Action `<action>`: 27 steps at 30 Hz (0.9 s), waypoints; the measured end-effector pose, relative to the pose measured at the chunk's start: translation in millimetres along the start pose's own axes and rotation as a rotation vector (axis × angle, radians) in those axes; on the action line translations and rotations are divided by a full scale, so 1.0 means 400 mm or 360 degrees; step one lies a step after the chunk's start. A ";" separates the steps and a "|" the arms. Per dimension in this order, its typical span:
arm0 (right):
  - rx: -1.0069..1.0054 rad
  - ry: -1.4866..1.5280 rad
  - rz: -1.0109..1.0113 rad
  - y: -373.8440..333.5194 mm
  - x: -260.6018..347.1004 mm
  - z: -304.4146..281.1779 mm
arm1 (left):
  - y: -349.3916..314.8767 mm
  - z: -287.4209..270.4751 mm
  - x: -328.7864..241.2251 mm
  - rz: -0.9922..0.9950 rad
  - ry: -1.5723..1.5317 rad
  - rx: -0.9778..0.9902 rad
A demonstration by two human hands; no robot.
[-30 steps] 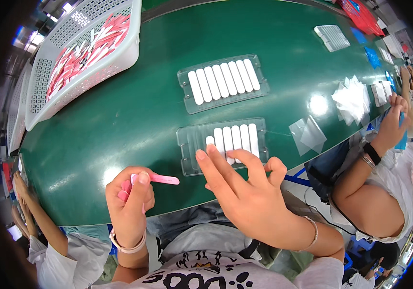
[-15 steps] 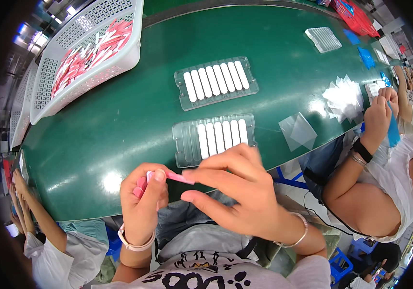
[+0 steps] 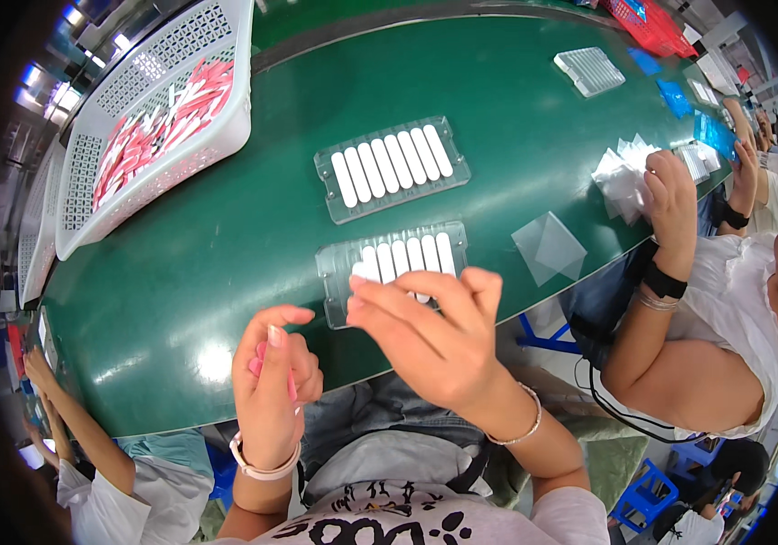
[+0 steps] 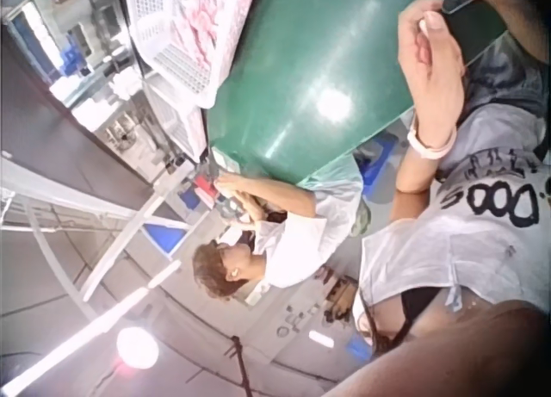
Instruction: The person assembles small white and pink plastic components into a clear plastic tray by hand, placing them into the tray on an assembly line.
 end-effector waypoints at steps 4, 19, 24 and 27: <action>0.0233 -0.0028 0.0057 -0.033 0.014 0.035 | -0.001 -0.006 0.004 -0.0034 -0.0043 -0.0011; 0.0658 0.1864 0.1227 -0.021 -0.005 0.042 | -0.012 0.018 0.001 -0.0020 0.0197 0.0184; 0.0508 0.2080 0.1195 -0.008 0.003 0.031 | -0.013 0.014 -0.005 -0.0095 0.0099 0.0221; 0.0411 0.2053 0.1405 -0.026 0.000 0.047 | -0.001 0.010 0.002 -0.0080 -0.0028 0.0212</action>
Point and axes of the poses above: each hand's wrist, its own y-axis towards the middle knuckle, its own z-axis out of the palm, x = y × z, the point moved 5 cm from there along y, towards the middle knuckle, and after that the axes turned 8 degrees about -z, right-handed, at the moved point
